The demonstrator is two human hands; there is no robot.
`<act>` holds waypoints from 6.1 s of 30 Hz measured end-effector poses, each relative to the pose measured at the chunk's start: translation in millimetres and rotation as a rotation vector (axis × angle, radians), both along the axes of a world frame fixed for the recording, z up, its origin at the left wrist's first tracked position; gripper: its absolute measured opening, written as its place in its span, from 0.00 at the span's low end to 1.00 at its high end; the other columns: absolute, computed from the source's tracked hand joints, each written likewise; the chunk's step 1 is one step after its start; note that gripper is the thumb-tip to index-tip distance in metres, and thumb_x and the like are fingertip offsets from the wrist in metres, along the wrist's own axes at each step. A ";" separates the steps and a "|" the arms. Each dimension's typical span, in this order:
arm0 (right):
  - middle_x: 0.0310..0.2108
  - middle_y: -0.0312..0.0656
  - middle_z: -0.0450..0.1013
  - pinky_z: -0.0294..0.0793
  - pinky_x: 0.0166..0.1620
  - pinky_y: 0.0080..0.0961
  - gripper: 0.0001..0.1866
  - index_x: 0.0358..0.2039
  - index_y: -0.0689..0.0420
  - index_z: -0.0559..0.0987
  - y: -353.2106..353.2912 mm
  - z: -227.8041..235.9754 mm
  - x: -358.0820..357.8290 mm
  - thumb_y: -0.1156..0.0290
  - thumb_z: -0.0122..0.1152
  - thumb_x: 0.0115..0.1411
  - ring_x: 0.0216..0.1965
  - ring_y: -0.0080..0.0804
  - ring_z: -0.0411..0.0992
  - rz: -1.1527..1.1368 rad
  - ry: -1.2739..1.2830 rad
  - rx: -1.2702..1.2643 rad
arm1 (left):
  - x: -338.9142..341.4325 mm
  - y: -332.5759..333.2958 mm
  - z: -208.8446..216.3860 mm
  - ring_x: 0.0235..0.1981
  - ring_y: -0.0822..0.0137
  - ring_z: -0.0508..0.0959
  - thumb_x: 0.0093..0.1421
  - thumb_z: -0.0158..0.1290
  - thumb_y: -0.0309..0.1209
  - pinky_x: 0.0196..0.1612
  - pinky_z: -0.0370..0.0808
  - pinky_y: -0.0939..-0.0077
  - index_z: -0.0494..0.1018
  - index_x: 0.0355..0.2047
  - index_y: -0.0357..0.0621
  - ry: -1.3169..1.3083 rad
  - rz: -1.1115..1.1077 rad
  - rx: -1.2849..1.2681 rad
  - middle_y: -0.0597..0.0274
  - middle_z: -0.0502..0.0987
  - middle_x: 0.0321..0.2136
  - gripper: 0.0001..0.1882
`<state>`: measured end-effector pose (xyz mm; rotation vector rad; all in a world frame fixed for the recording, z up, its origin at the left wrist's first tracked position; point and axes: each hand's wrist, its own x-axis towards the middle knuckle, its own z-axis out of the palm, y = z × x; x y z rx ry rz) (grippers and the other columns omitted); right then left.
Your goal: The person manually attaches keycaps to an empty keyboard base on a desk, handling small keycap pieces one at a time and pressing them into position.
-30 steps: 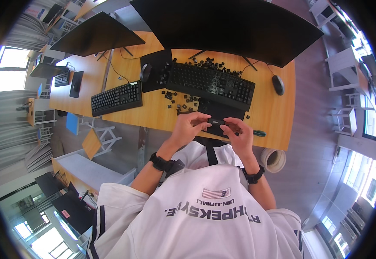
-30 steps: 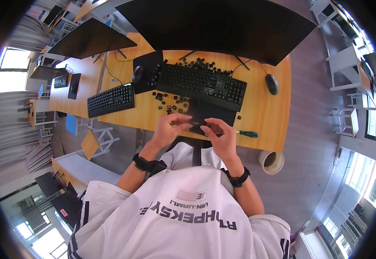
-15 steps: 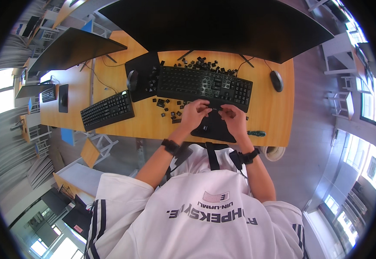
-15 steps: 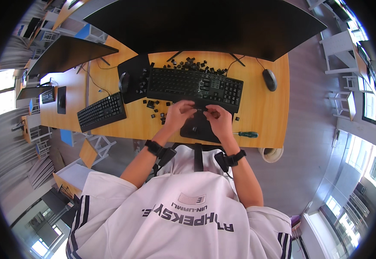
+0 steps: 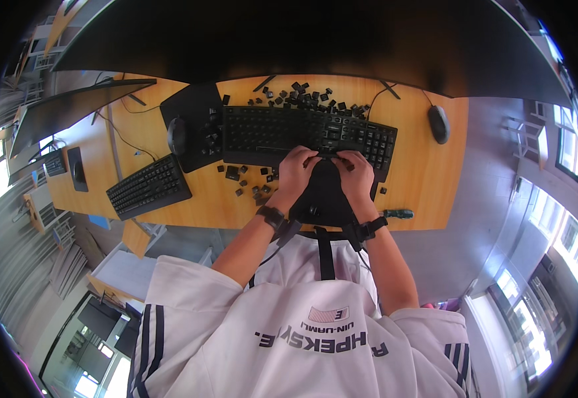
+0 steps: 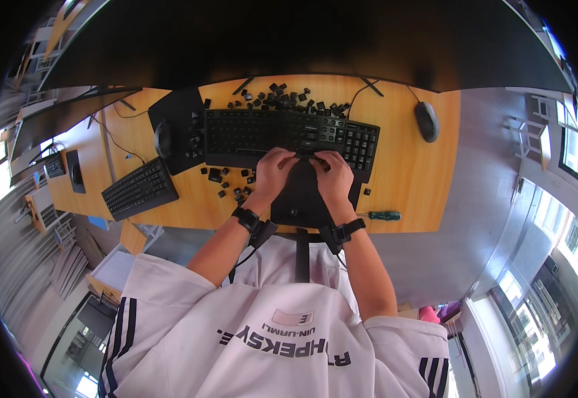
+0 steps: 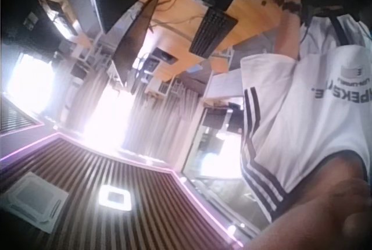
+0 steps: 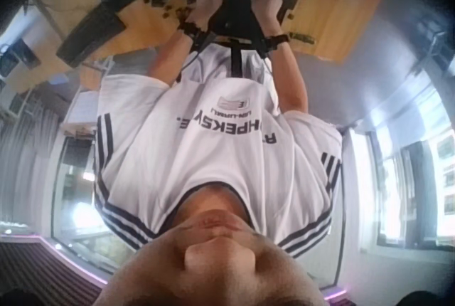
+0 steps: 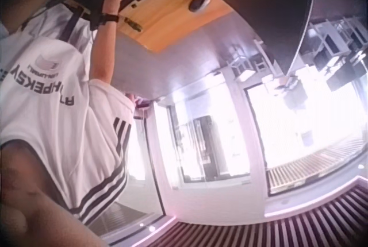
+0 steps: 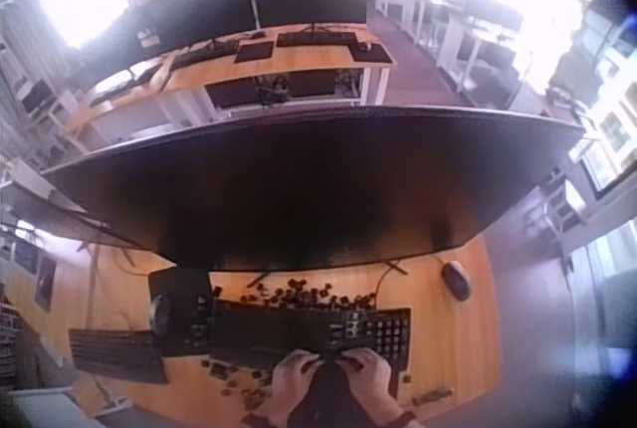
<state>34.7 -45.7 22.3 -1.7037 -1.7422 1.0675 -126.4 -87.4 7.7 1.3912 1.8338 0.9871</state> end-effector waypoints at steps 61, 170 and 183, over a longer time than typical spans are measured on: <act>0.25 0.44 0.79 0.75 0.33 0.35 0.09 0.30 0.58 0.82 35.9 25.5 9.3 0.66 0.68 0.52 0.29 0.45 0.77 0.068 -0.271 -0.195 | -11.2 36.9 7.7 0.22 0.60 0.76 0.51 0.66 0.31 0.26 0.72 0.68 0.74 0.27 0.38 -0.041 -0.070 -0.396 0.56 0.75 0.20 0.13; 0.30 0.37 0.75 0.71 0.32 0.14 0.10 0.32 0.64 0.78 -162.5 219.9 -41.7 0.80 0.70 0.50 0.27 0.18 0.72 0.238 0.564 0.082 | -56.5 -162.9 241.2 0.21 0.77 0.76 0.63 0.57 0.41 0.24 0.70 0.85 0.78 0.25 0.38 -0.908 0.005 -0.327 0.64 0.79 0.21 0.18; 0.25 0.34 0.74 0.71 0.33 0.15 0.10 0.34 0.63 0.77 -189.2 218.3 -57.7 0.77 0.69 0.52 0.26 0.16 0.71 0.203 0.473 0.065 | -69.9 -179.4 235.8 0.20 0.77 0.77 0.64 0.55 0.42 0.24 0.70 0.86 0.77 0.24 0.39 -0.901 -0.021 -0.344 0.65 0.78 0.20 0.19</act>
